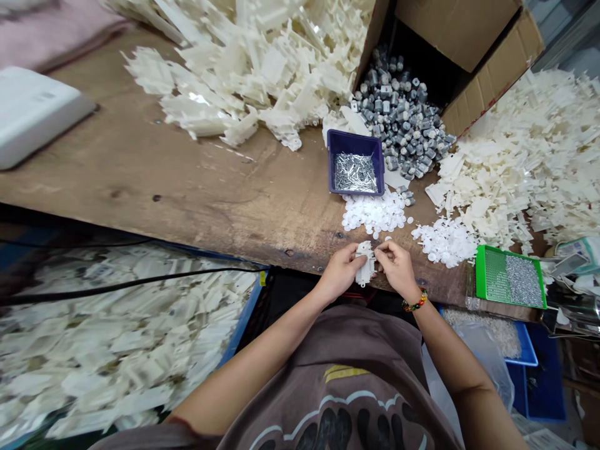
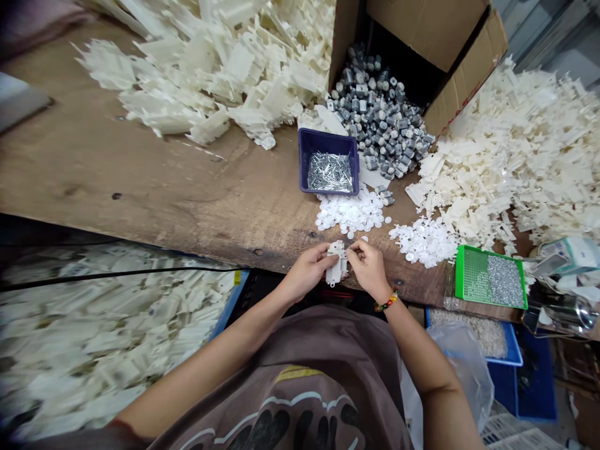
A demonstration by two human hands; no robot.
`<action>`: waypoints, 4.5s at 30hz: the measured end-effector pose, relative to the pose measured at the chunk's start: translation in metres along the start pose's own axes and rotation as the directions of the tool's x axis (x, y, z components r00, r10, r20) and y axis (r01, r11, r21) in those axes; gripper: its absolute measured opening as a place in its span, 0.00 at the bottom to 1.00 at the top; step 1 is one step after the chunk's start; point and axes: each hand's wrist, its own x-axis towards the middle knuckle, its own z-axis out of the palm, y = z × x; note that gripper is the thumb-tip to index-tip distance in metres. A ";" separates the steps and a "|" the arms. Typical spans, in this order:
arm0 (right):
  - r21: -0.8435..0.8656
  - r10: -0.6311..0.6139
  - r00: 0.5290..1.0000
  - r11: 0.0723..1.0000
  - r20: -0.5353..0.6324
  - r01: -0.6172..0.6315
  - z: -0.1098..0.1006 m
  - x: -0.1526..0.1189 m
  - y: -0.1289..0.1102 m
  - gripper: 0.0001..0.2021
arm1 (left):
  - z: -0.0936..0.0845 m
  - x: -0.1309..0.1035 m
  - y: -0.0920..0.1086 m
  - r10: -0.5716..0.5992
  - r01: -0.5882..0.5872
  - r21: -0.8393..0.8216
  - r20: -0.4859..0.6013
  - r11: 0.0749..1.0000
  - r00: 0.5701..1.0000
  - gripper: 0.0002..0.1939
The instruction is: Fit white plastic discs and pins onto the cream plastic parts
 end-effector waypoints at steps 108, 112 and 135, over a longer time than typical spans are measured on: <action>-0.736 -0.114 0.977 0.643 0.181 0.212 0.001 0.001 -0.028 0.09 | -0.002 -0.004 0.001 0.024 -0.024 0.009 0.007 1.000 1.000 0.17; -0.733 -0.127 0.976 0.646 0.174 0.215 0.004 0.004 -0.027 0.09 | -0.002 -0.005 0.002 0.029 -0.029 0.014 0.013 0.999 0.999 0.17; -0.175 -0.044 0.969 0.984 -0.243 0.000 -0.086 -0.019 0.014 0.10 | 0.041 -0.002 -0.006 -0.118 0.159 -0.153 0.246 0.975 0.962 0.23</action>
